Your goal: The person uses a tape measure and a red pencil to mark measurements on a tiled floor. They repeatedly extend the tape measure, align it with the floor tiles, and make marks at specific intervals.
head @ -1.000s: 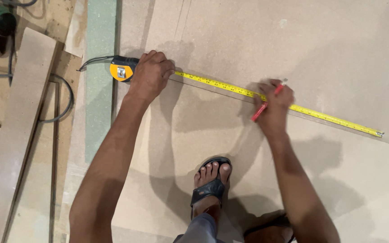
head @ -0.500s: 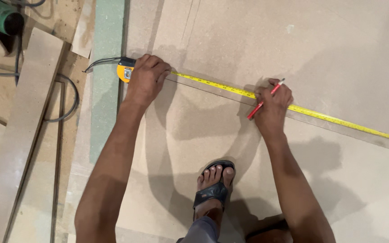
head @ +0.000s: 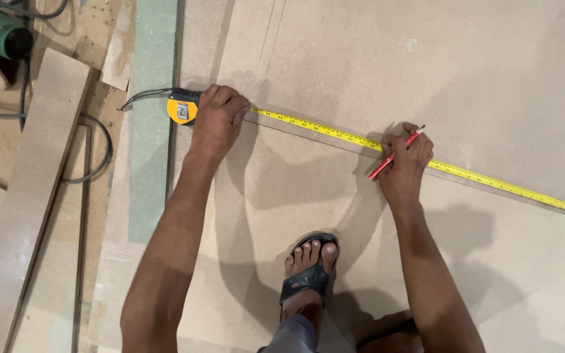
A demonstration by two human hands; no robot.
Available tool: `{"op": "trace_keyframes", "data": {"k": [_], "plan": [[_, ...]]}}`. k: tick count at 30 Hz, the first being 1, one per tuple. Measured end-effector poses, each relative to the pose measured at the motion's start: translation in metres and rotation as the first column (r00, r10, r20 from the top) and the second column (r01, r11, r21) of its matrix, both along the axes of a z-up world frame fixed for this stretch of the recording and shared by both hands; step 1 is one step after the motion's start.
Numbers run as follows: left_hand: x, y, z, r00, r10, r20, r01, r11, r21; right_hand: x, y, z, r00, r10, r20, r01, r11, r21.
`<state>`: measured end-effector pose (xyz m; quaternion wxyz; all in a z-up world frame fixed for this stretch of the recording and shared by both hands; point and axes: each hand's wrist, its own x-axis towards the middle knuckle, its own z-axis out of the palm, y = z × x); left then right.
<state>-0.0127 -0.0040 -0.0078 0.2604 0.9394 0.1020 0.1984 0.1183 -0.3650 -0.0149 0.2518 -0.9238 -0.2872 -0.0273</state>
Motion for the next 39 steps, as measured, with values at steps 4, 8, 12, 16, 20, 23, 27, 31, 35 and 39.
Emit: {"op": "trace_keyframes", "data": {"k": [4,8,12,16,20,23,27,31,35,39], "plan": [[-0.003,-0.003,0.001,1.0,0.018,-0.012,-0.018,1.0,0.0,-0.003,-0.003,-0.002,1.0,-0.003,0.011,0.003,1.0,-0.001],[-0.003,-0.006,0.003,0.999,0.028,-0.017,-0.028,1.0,0.001,-0.002,-0.004,-0.002,1.0,0.008,0.024,-0.009,1.0,0.025],[-0.003,-0.009,0.004,0.999,0.051,0.009,-0.051,0.999,-0.001,0.0,-0.002,-0.003,1.0,-0.001,0.026,0.0,1.0,0.03],[-0.001,-0.011,0.001,0.999,0.044,0.029,-0.044,0.999,0.01,0.001,-0.002,-0.003,0.999,-0.006,0.032,0.004,0.999,0.052],[-0.005,-0.013,-0.006,0.995,0.066,0.072,-0.067,0.998,0.003,0.0,-0.001,-0.005,0.999,0.004,0.046,-0.008,0.997,0.071],[-0.004,-0.019,-0.014,0.986,0.121,0.113,-0.125,0.992,0.031,0.002,0.001,-0.009,0.996,0.005,0.086,-0.013,0.996,0.084],[-0.004,-0.03,-0.023,0.969,0.204,0.138,-0.207,0.978,0.009,0.003,0.002,-0.014,0.994,-0.033,0.104,0.023,0.995,0.097],[-0.005,-0.029,-0.025,0.967,0.223,0.125,-0.227,0.974,0.013,0.001,0.006,-0.016,0.991,-0.038,0.129,0.027,0.996,0.088],[-0.003,-0.031,-0.027,0.965,0.232,0.124,-0.234,0.972,-0.003,0.002,0.004,-0.014,0.99,-0.037,0.139,0.025,0.996,0.089],[-0.004,-0.03,-0.03,0.965,0.23,0.124,-0.23,0.973,-0.008,0.002,0.004,-0.017,0.989,-0.024,0.145,0.011,0.996,0.092]]}}
